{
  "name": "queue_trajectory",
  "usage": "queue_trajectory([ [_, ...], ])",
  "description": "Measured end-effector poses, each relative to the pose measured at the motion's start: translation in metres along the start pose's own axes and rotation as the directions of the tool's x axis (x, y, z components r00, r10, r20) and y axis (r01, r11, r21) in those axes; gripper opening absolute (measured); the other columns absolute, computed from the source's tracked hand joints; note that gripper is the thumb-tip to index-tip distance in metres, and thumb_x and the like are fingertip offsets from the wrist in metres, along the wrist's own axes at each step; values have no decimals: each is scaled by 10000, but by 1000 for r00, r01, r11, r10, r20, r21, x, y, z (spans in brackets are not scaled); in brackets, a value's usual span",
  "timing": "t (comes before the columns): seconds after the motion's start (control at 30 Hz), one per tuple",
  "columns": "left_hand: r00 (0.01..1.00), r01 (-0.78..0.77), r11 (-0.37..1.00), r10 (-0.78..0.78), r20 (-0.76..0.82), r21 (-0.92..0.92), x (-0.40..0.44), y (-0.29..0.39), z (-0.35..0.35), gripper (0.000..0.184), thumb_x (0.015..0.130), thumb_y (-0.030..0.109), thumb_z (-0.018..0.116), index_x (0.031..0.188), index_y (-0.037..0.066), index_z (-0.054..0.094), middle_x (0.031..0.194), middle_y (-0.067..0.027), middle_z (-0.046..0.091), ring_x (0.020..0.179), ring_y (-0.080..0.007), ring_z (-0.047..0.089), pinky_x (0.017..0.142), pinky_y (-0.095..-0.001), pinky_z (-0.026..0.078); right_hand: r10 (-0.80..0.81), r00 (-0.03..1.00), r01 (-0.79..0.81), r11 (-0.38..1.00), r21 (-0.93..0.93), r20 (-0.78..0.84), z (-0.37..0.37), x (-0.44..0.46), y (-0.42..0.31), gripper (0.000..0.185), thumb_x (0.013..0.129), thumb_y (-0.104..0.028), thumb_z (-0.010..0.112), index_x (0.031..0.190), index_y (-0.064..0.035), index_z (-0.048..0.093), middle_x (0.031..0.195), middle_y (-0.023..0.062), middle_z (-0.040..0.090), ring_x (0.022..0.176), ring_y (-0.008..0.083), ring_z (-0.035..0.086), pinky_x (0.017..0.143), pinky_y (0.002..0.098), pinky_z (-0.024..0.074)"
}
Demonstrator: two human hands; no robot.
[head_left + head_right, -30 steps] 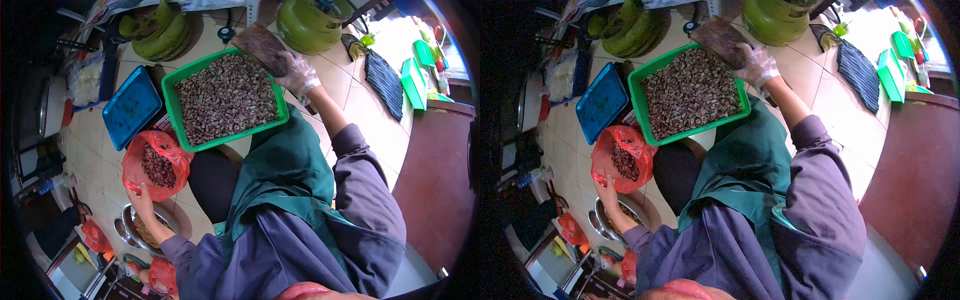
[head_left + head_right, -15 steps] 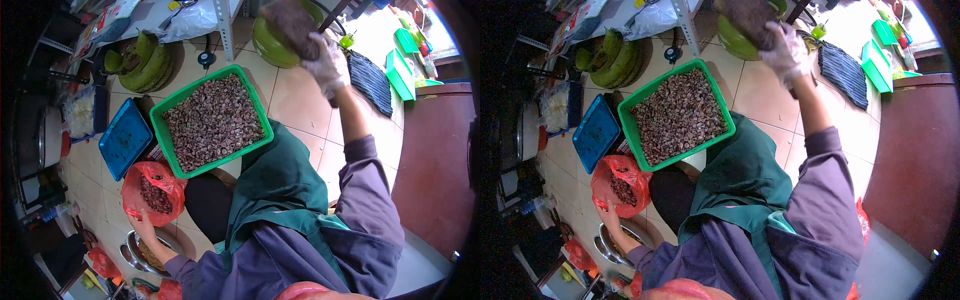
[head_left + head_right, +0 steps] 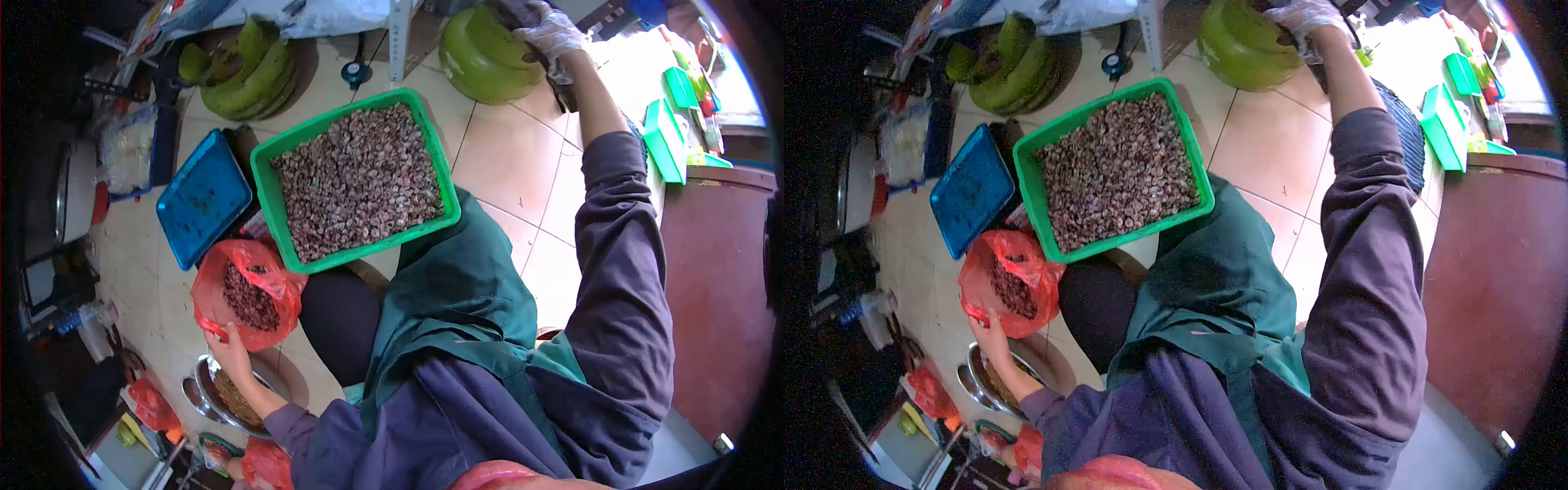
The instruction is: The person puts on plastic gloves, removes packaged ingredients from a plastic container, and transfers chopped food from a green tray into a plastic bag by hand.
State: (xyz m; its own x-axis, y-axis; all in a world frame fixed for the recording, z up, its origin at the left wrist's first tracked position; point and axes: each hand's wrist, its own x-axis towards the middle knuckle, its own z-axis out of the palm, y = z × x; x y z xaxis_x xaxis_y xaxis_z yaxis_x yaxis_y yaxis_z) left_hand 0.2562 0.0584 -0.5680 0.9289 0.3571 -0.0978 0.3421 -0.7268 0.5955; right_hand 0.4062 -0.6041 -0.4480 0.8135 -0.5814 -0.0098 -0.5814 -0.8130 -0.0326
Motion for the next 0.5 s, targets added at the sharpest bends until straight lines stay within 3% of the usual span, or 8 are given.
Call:
queue_trajectory([
  [0.1,998,61,998,-61,1,-30,8,-24,1,488,857,210,585,1235,-47,417,1137,-195,534,1038,-288,516,925,-359,381,-27,998,27,1000,15,51,2,-2,-5,842,643,-451,713,1345,-118,387,1298,198,459,1211,338,442,992,403,388],
  [0.27,995,75,997,-74,-74,11,2,0,1,426,855,240,595,1133,-50,452,1068,-196,560,976,-293,544,874,-369,406,-87,996,87,996,-3,-8,20,6,0,854,685,-455,693,1376,-94,346,1347,198,393,1236,353,404,1009,399,377],
  [0.37,991,53,999,-53,-126,-7,2,-10,-1,415,849,247,606,1110,-43,466,1043,-199,565,951,-287,556,856,-372,418,-364,893,377,926,-4,-266,86,86,67,805,671,-517,710,1328,-144,432,1257,211,501,1177,323,483,1015,371,370],
  [0.4,990,60,998,-61,-128,-18,4,-18,-2,413,848,248,607,1108,-41,470,1035,-195,569,947,-287,558,854,-372,420,-341,903,335,940,-71,-260,71,68,51,776,749,-534,653,1328,-75,414,1288,222,472,1183,334,475,1026,367,360],
  [0.43,989,65,997,-68,-132,-29,5,-23,-4,410,847,248,608,1106,-40,474,1026,-192,572,942,-287,560,853,-372,421,-399,854,395,915,-82,-335,62,45,30,707,778,-477,642,1313,-67,431,1274,205,488,1170,323,485,1019,366,367],
  [0.5,983,64,995,-76,-167,-76,5,-26,-6,307,878,201,569,1077,-23,504,928,-124,588,812,-209,571,769,-330,452,-494,727,506,855,-115,-477,51,2,-9,568,836,-365,620,1283,-51,463,1247,171,520,1143,300,506,1005,364,382],
])
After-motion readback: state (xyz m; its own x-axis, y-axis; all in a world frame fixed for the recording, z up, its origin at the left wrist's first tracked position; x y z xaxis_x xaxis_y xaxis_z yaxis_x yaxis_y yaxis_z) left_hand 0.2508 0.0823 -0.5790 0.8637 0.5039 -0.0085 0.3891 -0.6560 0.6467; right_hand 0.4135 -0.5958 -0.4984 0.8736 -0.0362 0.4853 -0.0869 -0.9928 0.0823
